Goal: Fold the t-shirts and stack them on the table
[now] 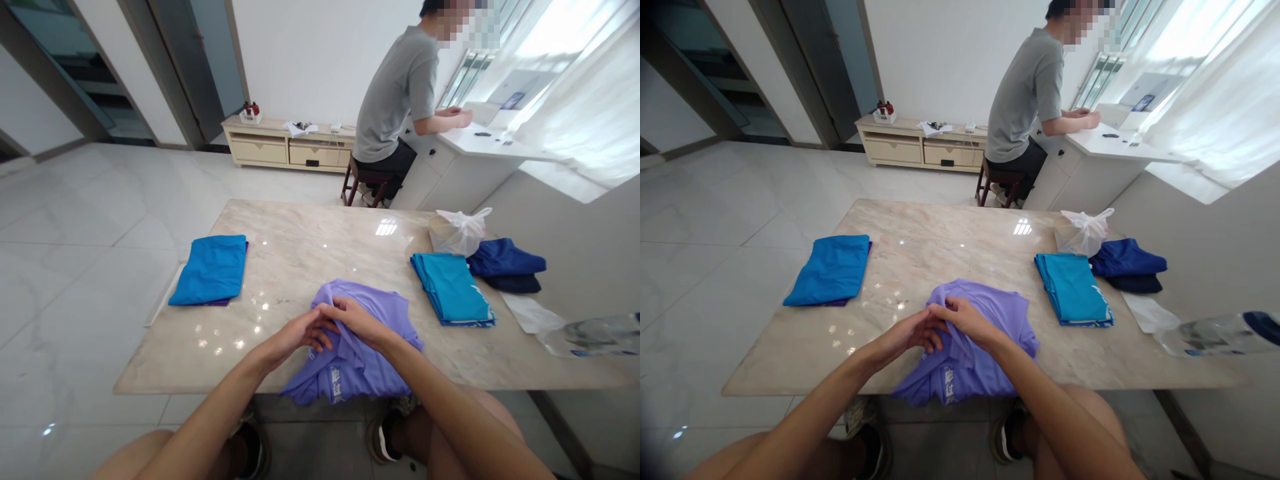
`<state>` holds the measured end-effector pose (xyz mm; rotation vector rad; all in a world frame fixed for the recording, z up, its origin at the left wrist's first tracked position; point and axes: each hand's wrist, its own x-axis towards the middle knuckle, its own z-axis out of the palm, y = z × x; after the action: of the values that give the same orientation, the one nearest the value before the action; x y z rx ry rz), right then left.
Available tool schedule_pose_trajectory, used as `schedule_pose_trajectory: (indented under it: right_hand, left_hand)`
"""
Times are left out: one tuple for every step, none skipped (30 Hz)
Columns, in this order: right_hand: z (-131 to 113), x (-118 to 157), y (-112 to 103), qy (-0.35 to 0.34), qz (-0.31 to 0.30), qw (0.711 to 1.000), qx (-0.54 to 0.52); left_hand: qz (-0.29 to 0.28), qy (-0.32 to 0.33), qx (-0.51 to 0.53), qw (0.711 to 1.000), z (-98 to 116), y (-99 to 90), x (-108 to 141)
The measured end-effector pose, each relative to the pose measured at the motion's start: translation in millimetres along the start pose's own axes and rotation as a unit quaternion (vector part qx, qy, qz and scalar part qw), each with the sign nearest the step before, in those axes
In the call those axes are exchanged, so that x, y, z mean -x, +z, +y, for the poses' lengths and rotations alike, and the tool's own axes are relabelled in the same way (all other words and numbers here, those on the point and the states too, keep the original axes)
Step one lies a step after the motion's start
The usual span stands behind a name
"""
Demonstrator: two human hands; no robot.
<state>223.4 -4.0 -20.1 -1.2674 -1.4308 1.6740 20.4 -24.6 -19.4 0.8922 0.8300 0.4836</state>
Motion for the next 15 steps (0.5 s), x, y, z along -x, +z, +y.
schedule_pose_trajectory:
  right_hand:
    - [1,0,0,0.005,0.006,1.000,0.005]
    - [2,0,0,0.010,0.005,1.000,-0.002]
    - [2,0,0,0.014,0.001,1.000,-0.020]
    - [3,0,0,0.016,-0.001,0.999,-0.044]
    - [3,0,-1,0.019,0.003,0.997,-0.071]
    - [2,0,-2,0.021,0.013,0.995,-0.095]
    - [1,1,-3,0.025,0.022,0.993,-0.116]
    - [-1,3,-4,0.027,0.025,0.991,-0.132]
    - [-3,6,-6,0.028,0.018,0.989,-0.142]
    - [-6,9,-7,0.028,0.001,0.989,-0.148]
    - [-10,13,-8,0.028,-0.024,0.988,-0.153]
    - [-13,18,-8,0.030,-0.054,0.985,-0.158]
    - [-17,24,-7,0.034,-0.088,0.982,-0.163]
    - [-21,30,-7,0.037,-0.120,0.978,-0.167]
    - [-24,36,-5,0.039,-0.150,0.973,-0.169]
  left_hand:
    - [-0.010,0.002,-0.008,1.000,3,0.3,2]
    - [-0.017,0.005,-0.018,1.000,7,0.0,4]
    - [-0.019,0.007,-0.030,0.999,12,-1.0,5]
    - [-0.013,0.012,-0.046,0.999,16,-2.7,6]
    - [0.004,0.022,-0.067,0.998,21,-4.9,7]
    - [0.035,0.040,-0.091,0.994,25,-7.4,7]
    - [0.079,0.066,-0.116,0.988,29,-10.1,7]
    - [0.127,0.096,-0.138,0.978,32,-12.4,7]
    - [0.167,0.125,-0.155,0.966,34,-14.1,7]
    - [0.194,0.149,-0.165,0.956,36,-14.8,8]
    - [0.204,0.166,-0.168,0.950,36,-14.4,9]
    - [0.198,0.177,-0.165,0.950,36,-12.9,9]
    - [0.177,0.181,-0.157,0.955,35,-10.3,10]
    - [0.148,0.180,-0.147,0.961,33,-7.0,10]
    - [0.115,0.175,-0.136,0.968,30,-3.3,10]
